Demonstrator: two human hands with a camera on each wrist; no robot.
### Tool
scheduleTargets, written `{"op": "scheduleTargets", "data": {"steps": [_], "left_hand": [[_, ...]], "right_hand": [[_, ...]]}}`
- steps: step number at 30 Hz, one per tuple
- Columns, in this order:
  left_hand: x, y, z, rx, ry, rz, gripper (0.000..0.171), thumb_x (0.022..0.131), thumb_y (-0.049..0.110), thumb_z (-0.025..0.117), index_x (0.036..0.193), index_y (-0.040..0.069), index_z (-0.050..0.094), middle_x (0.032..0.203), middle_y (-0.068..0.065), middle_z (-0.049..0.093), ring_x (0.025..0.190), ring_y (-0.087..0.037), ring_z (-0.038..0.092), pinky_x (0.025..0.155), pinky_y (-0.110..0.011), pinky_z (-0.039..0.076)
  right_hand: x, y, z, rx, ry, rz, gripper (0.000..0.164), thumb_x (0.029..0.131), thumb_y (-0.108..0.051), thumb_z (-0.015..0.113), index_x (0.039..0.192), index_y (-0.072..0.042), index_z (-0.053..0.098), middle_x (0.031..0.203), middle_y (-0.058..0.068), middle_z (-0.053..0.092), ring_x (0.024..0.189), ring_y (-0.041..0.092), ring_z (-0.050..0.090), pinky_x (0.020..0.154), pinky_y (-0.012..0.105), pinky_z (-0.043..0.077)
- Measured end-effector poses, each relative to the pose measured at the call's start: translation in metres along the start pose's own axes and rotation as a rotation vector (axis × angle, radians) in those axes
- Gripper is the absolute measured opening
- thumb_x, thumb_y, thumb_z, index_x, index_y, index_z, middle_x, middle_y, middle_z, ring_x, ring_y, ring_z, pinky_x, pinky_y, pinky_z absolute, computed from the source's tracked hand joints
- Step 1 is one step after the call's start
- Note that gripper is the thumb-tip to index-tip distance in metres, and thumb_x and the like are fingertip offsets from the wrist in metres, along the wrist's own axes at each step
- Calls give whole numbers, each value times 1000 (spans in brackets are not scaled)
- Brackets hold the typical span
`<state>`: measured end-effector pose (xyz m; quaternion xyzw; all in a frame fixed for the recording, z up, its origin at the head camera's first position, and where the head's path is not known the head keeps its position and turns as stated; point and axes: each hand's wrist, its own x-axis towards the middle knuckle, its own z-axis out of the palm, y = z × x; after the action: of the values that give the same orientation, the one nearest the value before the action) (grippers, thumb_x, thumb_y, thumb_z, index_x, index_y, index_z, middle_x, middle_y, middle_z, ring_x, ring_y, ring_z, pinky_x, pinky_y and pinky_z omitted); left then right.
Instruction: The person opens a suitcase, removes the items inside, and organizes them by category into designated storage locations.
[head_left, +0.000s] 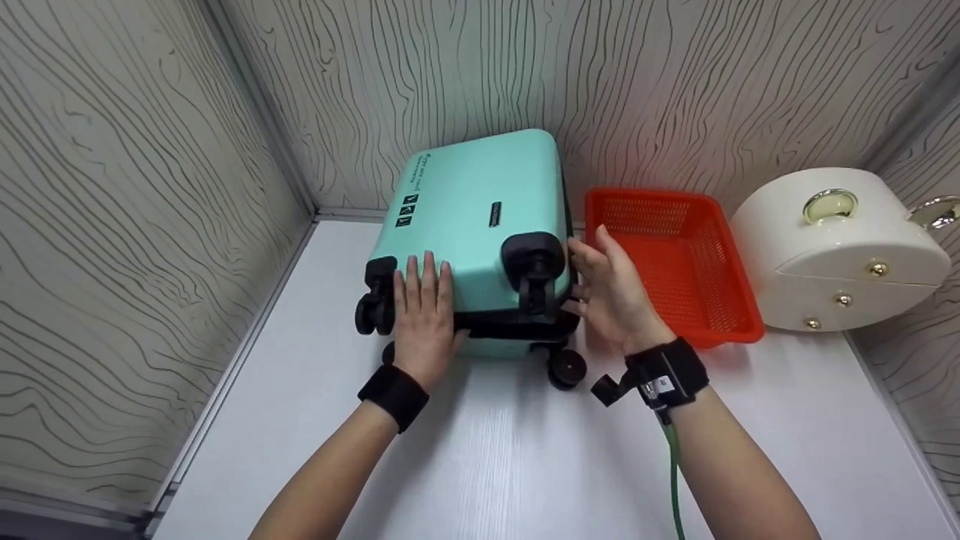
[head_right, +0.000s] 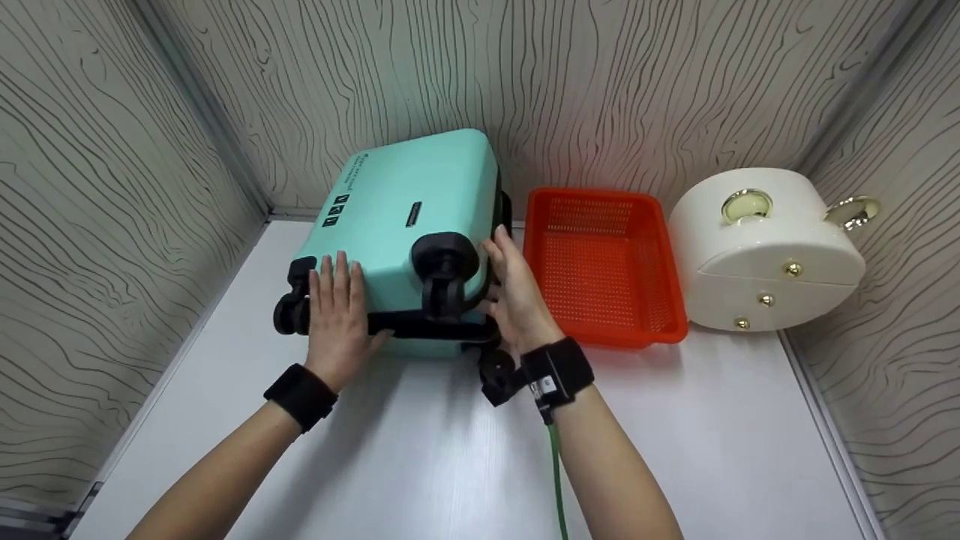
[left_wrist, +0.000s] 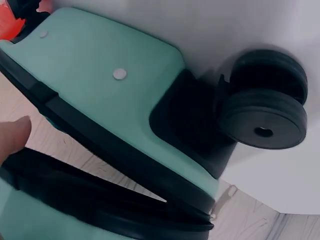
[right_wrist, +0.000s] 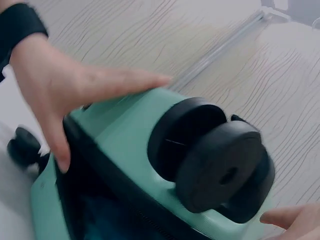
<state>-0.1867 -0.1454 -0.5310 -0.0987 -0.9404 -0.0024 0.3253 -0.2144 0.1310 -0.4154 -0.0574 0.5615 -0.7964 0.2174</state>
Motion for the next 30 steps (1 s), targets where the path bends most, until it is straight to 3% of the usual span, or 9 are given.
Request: {"op": "scheduleTargets", "data": {"steps": [6, 16, 19, 22, 27, 30], "left_hand": [[2, -9, 2, -14, 103, -54, 130, 72, 44, 93, 160, 1, 8, 165, -29, 11, 152, -48, 7, 121, -61, 8], [5, -27, -17, -198, 149, -96, 126, 70, 19, 95, 161, -2, 11, 166, -22, 17, 152, -42, 15, 123, -55, 9], [5, -33, -19, -233, 175, -96, 125, 69, 16, 95, 161, -2, 13, 165, -21, 20, 151, -41, 18, 123, -55, 10], [7, -37, -21, -248, 171, -91, 125, 69, 17, 95, 161, -1, 13, 165, -22, 20, 151, -41, 19, 123, -54, 11], [11, -46, -25, -288, 142, -123, 125, 71, 19, 95, 162, -1, 11, 165, -22, 19, 152, -39, 18, 123, -52, 11], [12, -51, -28, -346, 141, -177, 124, 73, 20, 93, 162, -1, 10, 165, -23, 20, 152, -38, 19, 123, -51, 14]], "right_hand": [[-8, -14, 13, 53, -47, -56, 85, 101, -67, 38, 166, -17, 16, 171, 11, -6, 151, 49, 2, 120, 58, 18], [-12, -18, 25, 13, -151, -246, 75, 105, -56, 42, 166, -19, 17, 170, 8, 10, 152, 47, 7, 120, 57, 23], [-12, -14, 26, -34, -169, -297, 70, 108, -50, 40, 166, -17, 18, 169, 8, 16, 152, 43, 16, 119, 55, 25], [-10, -5, 21, -210, -132, -331, 66, 110, -44, 40, 165, -14, 19, 168, 10, 22, 150, 35, 27, 119, 50, 28], [-4, 30, -6, -741, 27, -318, 62, 109, -38, 49, 161, -9, 32, 163, 13, 33, 146, 30, 37, 117, 49, 31], [-3, 60, -23, -1020, 79, -282, 60, 107, -31, 55, 158, -5, 37, 163, 19, 30, 146, 38, 35, 116, 57, 30]]}}
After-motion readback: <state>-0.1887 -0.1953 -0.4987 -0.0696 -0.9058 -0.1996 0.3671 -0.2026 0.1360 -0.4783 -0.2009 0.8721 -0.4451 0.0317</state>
